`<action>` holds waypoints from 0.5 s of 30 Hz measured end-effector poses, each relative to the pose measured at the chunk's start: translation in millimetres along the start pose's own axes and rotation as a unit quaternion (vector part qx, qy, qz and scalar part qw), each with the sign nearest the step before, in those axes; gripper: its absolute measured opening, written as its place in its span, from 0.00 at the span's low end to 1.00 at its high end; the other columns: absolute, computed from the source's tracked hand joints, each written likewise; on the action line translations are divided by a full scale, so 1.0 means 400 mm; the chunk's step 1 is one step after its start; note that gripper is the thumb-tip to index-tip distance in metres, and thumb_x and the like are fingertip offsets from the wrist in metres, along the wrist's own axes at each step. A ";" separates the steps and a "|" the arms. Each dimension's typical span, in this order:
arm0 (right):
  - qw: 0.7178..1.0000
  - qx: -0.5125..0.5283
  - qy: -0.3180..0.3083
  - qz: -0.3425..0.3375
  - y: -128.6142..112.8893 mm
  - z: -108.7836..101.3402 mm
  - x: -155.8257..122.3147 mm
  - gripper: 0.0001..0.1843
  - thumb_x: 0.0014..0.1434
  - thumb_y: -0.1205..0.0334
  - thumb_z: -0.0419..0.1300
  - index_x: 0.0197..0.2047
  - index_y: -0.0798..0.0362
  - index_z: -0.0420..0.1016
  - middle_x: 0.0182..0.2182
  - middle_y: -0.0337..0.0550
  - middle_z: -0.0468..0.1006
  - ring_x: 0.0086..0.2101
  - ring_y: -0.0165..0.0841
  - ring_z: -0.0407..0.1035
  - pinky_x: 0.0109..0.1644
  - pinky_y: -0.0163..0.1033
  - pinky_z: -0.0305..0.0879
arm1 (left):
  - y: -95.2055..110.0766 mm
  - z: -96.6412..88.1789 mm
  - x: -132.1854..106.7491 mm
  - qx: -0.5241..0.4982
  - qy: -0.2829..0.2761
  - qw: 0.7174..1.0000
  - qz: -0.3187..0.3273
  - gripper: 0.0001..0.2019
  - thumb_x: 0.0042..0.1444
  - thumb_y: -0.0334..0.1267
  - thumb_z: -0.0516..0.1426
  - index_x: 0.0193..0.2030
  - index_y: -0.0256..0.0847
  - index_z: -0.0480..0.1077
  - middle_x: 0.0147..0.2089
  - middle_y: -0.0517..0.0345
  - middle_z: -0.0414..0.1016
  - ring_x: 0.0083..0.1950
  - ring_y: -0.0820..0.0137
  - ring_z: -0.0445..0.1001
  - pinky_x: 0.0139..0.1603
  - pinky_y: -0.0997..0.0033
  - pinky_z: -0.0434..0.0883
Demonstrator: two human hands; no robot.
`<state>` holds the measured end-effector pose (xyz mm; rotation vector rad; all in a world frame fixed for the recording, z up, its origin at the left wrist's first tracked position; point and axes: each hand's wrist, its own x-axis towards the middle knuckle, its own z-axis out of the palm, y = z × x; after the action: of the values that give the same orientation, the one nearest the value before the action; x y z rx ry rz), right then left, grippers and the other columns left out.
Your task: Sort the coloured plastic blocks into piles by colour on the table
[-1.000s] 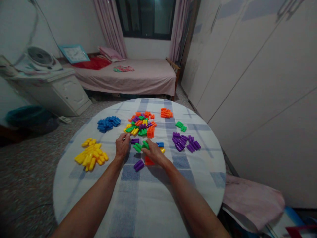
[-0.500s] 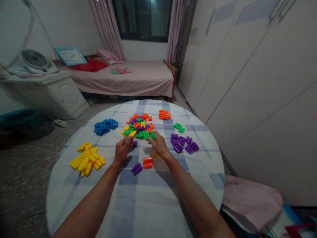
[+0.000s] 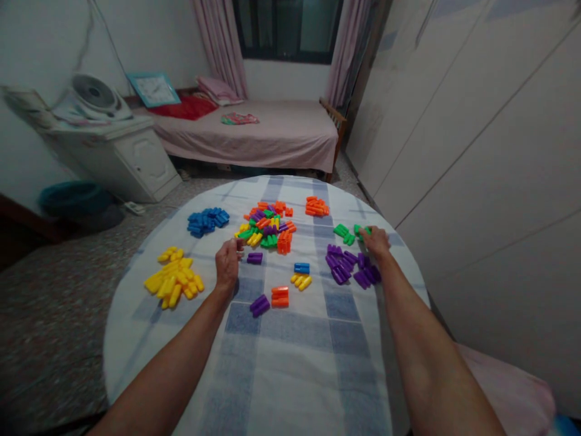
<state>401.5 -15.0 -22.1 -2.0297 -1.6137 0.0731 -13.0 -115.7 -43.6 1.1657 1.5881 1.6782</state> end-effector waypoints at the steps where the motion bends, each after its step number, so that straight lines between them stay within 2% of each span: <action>1: 1.000 0.002 -0.002 0.015 0.006 0.011 -0.004 0.17 0.57 0.48 0.54 0.30 0.51 0.75 0.32 0.58 0.76 0.40 0.51 0.71 0.43 0.58 0.64 | -0.003 -0.001 0.001 0.008 0.001 1.000 0.006 0.22 0.62 0.52 0.46 0.39 0.38 0.74 0.36 0.53 0.73 0.38 0.70 0.71 0.34 0.74 0.69; 4: 0.999 0.006 -0.005 0.049 0.015 0.032 -0.017 0.20 0.57 0.44 0.53 0.31 0.51 0.75 0.38 0.63 0.74 0.46 0.59 0.68 0.45 0.67 0.60 | -0.018 -0.001 0.005 0.029 0.003 0.999 0.018 0.20 0.63 0.50 0.46 0.38 0.38 0.73 0.37 0.53 0.72 0.39 0.70 0.71 0.35 0.73 0.69; 7: 0.998 0.009 0.015 0.058 0.002 0.024 -0.028 0.24 0.58 0.43 0.51 0.41 0.55 0.75 0.48 0.68 0.71 0.53 0.65 0.61 0.49 0.73 0.55 | -0.035 0.000 0.011 0.053 -0.003 0.998 0.032 0.18 0.62 0.47 0.48 0.40 0.38 0.73 0.38 0.53 0.73 0.40 0.69 0.71 0.39 0.71 0.69; 9: 0.998 0.007 0.042 0.037 -0.025 0.007 -0.040 0.27 0.59 0.45 0.50 0.48 0.58 0.72 0.53 0.69 0.67 0.56 0.65 0.57 0.52 0.73 0.52 | -0.040 0.001 0.014 0.067 -0.001 0.997 0.043 0.16 0.61 0.45 0.49 0.41 0.38 0.74 0.39 0.53 0.73 0.41 0.69 0.71 0.42 0.69 0.69; 12: 0.997 0.022 0.049 -0.064 -0.094 -0.019 -0.075 0.24 0.59 0.52 0.50 0.52 0.57 0.70 0.54 0.62 0.69 0.57 0.55 0.59 0.57 0.64 0.55 | -0.037 0.002 0.015 0.075 0.006 0.996 0.055 0.13 0.59 0.40 0.51 0.40 0.39 0.75 0.39 0.53 0.73 0.42 0.68 0.72 0.47 0.67 0.69; 15: 0.987 0.076 -0.025 -0.139 -0.184 -0.023 -0.139 0.20 0.58 0.56 0.52 0.49 0.57 0.73 0.48 0.55 0.74 0.49 0.44 0.67 0.55 0.51 0.62 | -0.033 0.002 0.014 0.073 0.006 0.996 0.059 0.11 0.57 0.37 0.52 0.40 0.39 0.75 0.40 0.53 0.74 0.42 0.68 0.72 0.48 0.66 0.69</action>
<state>323.8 -59.5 2.5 -1.6859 -1.8465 0.1406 -17.3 -108.4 -55.1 1.3484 1.7028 1.6675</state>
